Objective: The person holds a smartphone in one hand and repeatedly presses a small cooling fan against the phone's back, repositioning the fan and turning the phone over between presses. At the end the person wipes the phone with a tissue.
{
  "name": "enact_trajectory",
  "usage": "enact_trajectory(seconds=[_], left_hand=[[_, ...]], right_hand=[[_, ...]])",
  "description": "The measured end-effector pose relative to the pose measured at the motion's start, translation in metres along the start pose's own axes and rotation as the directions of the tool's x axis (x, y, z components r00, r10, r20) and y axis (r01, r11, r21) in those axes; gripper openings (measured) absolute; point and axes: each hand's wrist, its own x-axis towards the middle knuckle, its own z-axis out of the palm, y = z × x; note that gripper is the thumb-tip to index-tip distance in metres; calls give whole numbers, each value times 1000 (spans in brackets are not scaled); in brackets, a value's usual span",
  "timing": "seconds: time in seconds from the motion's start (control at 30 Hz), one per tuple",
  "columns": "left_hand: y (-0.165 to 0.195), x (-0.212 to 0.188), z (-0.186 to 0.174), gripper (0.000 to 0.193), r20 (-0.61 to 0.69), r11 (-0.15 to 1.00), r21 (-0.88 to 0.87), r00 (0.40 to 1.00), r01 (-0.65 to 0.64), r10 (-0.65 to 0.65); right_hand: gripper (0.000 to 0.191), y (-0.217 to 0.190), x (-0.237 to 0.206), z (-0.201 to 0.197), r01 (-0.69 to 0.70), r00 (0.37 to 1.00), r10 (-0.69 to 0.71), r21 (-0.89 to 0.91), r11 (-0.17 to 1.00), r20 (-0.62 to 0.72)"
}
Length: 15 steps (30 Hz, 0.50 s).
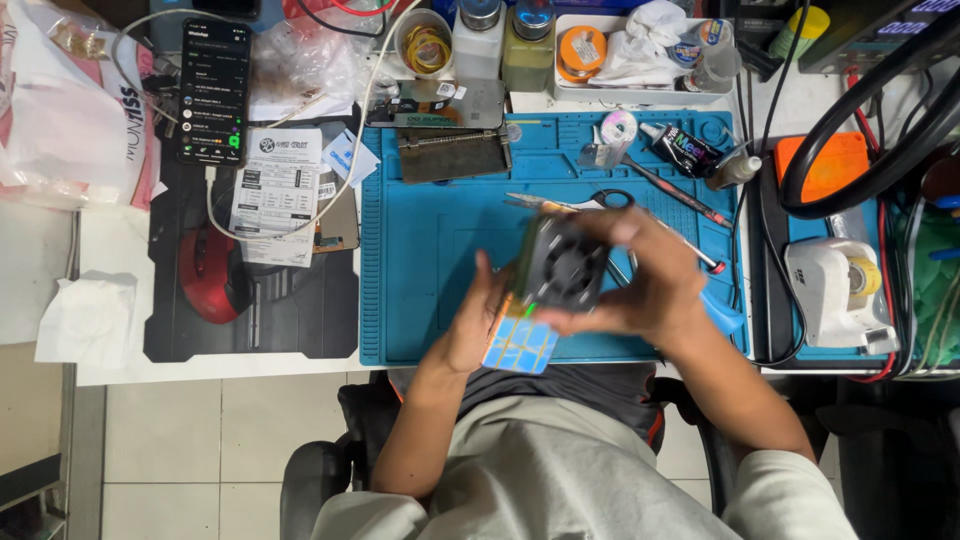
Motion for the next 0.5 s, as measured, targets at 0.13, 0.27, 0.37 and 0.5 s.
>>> enact_trajectory(seconds=[0.13, 0.27, 0.37, 0.5], left_hand=[[-5, 1, -8, 91, 77, 996, 80, 996, 36, -42], [2, 5, 0, 89, -47, 996, -36, 996, -81, 80], [10, 3, 10, 90, -164, 990, -54, 979, -128, 117], [11, 1, 9, 87, -107, 991, -68, 989, -112, 105]], right_hand=[[105, 5, 3, -3, -3, 996, 1, -25, 1000, -90], [104, -21, -8, 13, 15, 997, -20, 70, 997, 76], [99, -32, -9, 29, 223, 958, -252, 200, 954, 135], [97, -30, -5, 23, 189, 957, -221, 176, 966, 187]])
